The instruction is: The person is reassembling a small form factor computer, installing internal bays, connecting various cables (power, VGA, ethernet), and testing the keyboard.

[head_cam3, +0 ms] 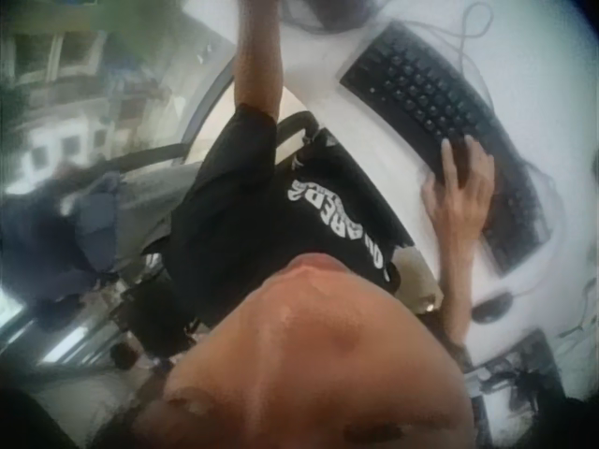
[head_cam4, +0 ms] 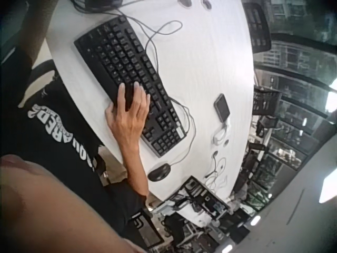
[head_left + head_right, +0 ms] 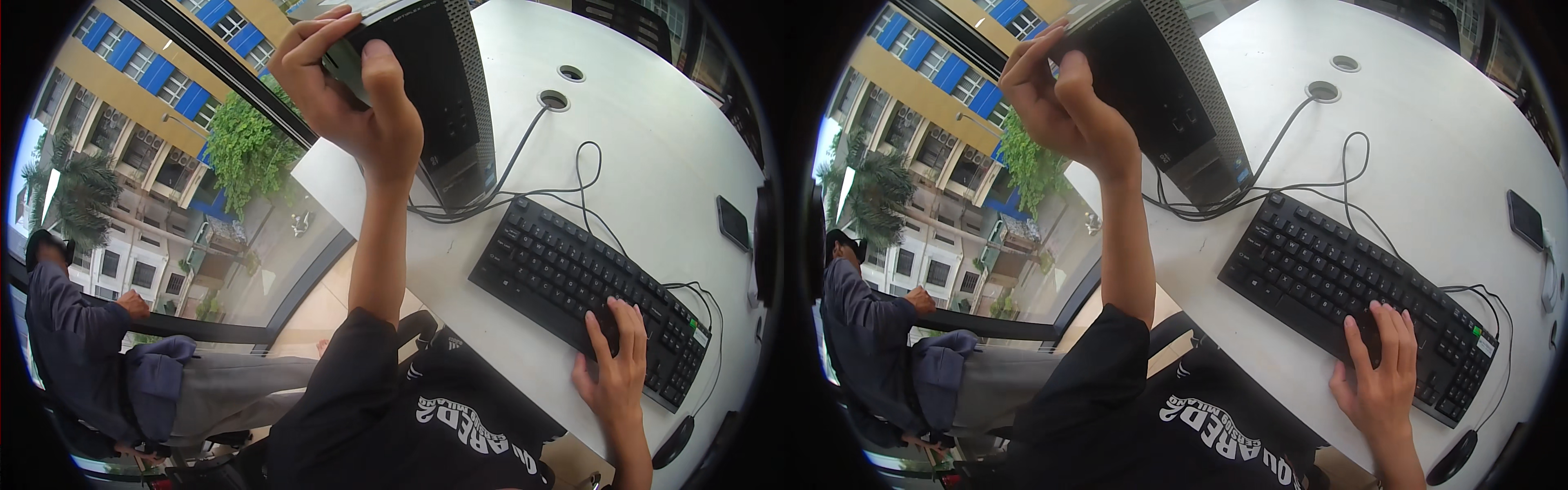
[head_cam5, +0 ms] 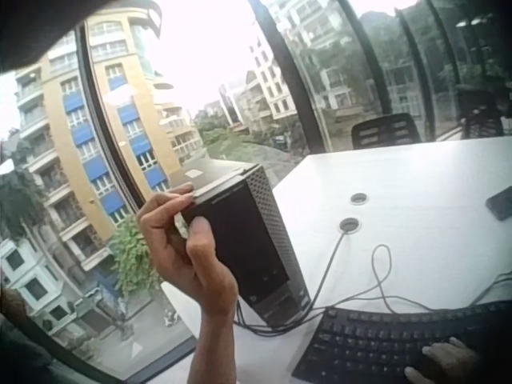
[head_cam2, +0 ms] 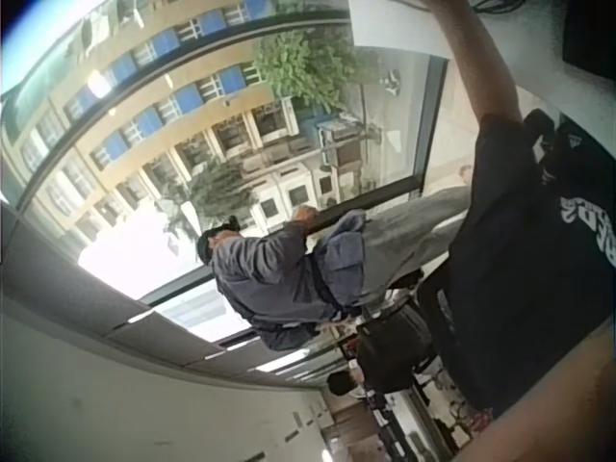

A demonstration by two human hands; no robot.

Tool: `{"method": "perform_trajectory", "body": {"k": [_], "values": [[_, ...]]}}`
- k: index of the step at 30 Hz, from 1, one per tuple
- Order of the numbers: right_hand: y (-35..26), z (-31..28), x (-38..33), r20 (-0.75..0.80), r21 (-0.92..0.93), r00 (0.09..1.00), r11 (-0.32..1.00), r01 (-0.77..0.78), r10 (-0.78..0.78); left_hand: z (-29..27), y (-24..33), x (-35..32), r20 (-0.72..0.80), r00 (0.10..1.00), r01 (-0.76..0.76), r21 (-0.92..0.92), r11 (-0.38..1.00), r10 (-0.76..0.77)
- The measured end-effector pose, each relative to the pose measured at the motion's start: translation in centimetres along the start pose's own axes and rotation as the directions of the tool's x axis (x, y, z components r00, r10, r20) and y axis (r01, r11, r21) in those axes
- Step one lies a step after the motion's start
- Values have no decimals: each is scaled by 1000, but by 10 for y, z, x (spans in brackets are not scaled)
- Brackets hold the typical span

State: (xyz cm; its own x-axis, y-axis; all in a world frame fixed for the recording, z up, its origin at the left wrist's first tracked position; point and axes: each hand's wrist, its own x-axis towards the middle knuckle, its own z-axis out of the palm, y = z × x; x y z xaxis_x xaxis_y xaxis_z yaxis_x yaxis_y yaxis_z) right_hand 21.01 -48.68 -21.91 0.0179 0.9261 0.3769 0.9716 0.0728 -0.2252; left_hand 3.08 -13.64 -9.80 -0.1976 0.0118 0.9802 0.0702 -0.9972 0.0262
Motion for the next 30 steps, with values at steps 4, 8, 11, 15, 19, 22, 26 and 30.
{"method": "perform_trajectory", "body": {"k": [4,8,11,15,19,22,26,30], "values": [[5,6,-4,44,31,999,999,-10,9,2,3,-1,-24,999,38,-88,995,-40],[2,2,-1,51,8,999,1000,8,-9,4,4,-1,-40,998,45,-106,993,-49],[1,2,0,54,4,998,1000,-20,20,5,-3,-3,-21,1000,19,-51,999,-20],[0,2,0,37,-18,999,1000,-25,26,8,-4,-3,-143,989,46,-30,998,-50],[1,3,-1,56,-46,998,999,-9,12,-3,-4,-1,12,1000,-8,68,998,8],[-3,2,1,-19,-24,1000,999,-22,21,-1,-3,-2,-8,1000,8,34,999,-8],[0,4,-1,55,-31,998,1000,1,1,-3,1,-1,-8,999,34,-64,997,-35],[0,3,-3,23,-18,999,999,27,-26,0,4,-1,-26,1000,-2,-25,1000,1]]}}
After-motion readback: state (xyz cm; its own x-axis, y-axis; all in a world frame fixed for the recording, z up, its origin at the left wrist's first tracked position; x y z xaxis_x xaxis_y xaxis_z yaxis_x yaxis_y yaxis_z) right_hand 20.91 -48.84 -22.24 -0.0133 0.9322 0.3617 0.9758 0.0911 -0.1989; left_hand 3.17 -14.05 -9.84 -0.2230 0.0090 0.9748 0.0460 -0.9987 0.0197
